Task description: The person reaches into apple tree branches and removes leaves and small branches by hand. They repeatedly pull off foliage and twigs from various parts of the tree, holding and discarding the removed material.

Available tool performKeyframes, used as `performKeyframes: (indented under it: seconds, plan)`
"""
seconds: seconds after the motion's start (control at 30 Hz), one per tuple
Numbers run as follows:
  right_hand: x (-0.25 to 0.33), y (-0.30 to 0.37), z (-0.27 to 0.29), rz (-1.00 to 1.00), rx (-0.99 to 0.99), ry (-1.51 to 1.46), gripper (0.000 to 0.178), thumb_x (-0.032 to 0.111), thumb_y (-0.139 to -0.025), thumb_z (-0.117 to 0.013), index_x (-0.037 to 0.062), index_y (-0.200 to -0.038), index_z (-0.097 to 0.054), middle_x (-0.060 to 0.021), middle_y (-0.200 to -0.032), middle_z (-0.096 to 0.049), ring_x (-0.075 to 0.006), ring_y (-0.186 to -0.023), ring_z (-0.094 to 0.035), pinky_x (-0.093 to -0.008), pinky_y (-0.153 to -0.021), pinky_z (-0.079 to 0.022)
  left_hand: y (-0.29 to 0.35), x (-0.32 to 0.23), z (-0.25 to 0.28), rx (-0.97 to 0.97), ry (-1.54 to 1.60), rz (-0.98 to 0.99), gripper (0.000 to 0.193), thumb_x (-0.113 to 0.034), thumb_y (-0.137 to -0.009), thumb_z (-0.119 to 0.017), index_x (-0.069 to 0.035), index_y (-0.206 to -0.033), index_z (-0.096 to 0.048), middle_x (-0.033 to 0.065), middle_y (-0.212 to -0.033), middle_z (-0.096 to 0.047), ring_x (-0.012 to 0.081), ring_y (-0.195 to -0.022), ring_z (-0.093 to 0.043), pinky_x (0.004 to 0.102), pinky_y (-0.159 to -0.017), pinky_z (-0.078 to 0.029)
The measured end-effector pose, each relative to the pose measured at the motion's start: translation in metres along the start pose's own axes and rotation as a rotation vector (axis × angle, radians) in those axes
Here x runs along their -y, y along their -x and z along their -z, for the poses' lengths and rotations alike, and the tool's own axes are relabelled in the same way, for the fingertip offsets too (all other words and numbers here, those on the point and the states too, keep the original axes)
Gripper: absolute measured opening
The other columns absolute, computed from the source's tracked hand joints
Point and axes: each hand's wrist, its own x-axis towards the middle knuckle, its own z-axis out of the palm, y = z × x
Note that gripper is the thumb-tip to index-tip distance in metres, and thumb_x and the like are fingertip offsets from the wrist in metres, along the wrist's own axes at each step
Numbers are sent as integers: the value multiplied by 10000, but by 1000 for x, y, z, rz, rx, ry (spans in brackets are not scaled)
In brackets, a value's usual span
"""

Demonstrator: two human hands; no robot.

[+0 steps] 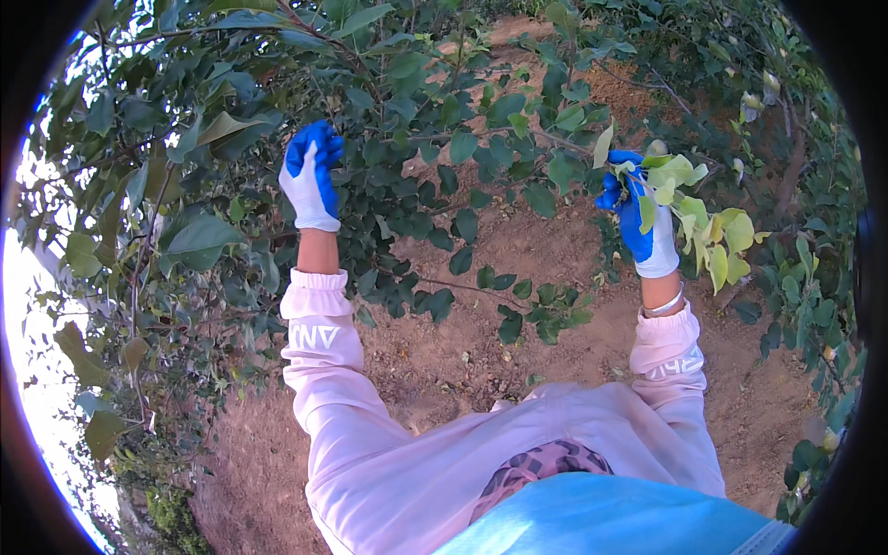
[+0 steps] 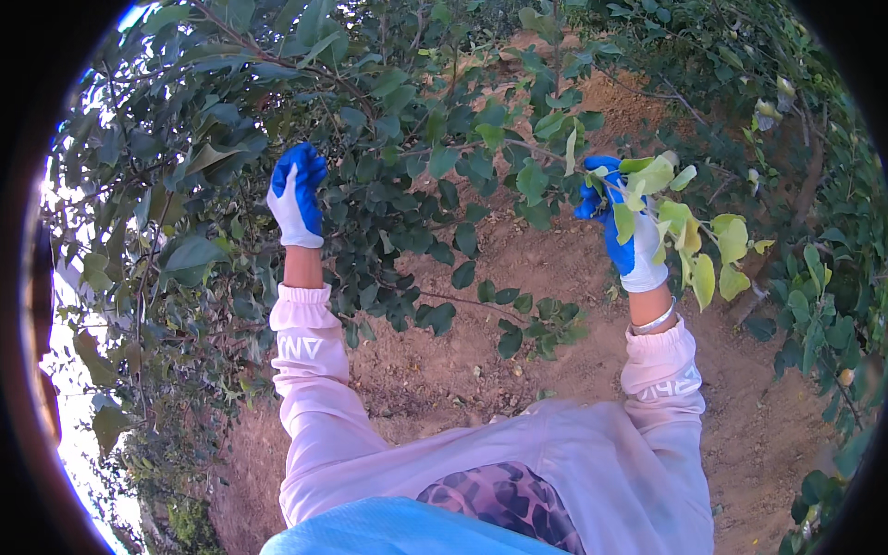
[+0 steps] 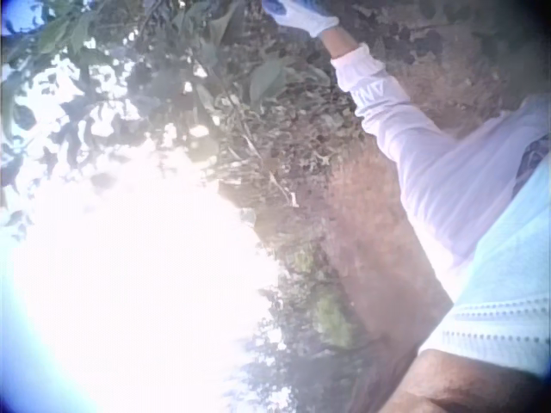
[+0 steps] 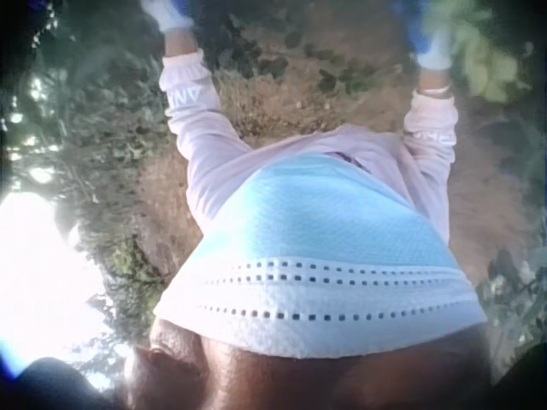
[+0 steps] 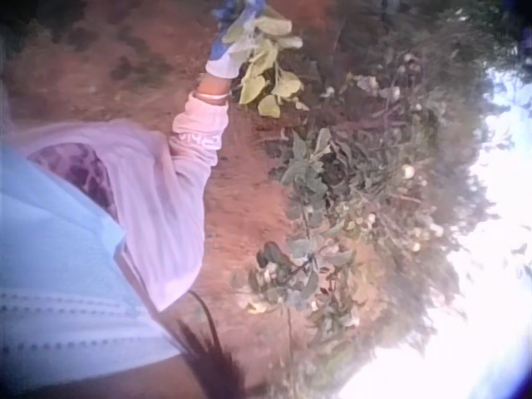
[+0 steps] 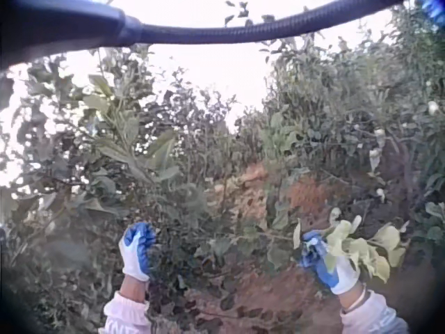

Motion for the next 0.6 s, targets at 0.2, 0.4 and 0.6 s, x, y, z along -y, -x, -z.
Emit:
performKeyframes:
  seconds: [0.2,0.4,0.6]
  plan:
    - [-7,-3,-8,68,-72,11,324,256,-965,-533,54,-1215,-565,-30,-899,-606,-118,-735,-582,-325,-684,-532,-88,20,55,-146,-66,-23,308,-86,-890,-616,-1,-1183,-574,120,-1127,-653,241,-902,-663,356,-797,-546]
    - [-24,-1,-13,97,-137,-11,290,242,-958,-547,50,-1175,-560,-21,-854,-598,-109,-696,-559,-304,-648,-507,-175,54,53,-272,-127,16,257,-127,-867,-667,-82,-1115,-616,22,-842,-647,131,-675,-614,250,-588,-486]
    - [-28,8,-8,122,-285,58,293,273,-969,-543,49,-1156,-571,-47,-847,-609,-135,-669,-559,-324,-627,-508,-193,55,33,-222,-80,-180,283,-90,-854,-686,-46,-1118,-594,20,-764,-647,86,-552,-550,218,-459,-401]
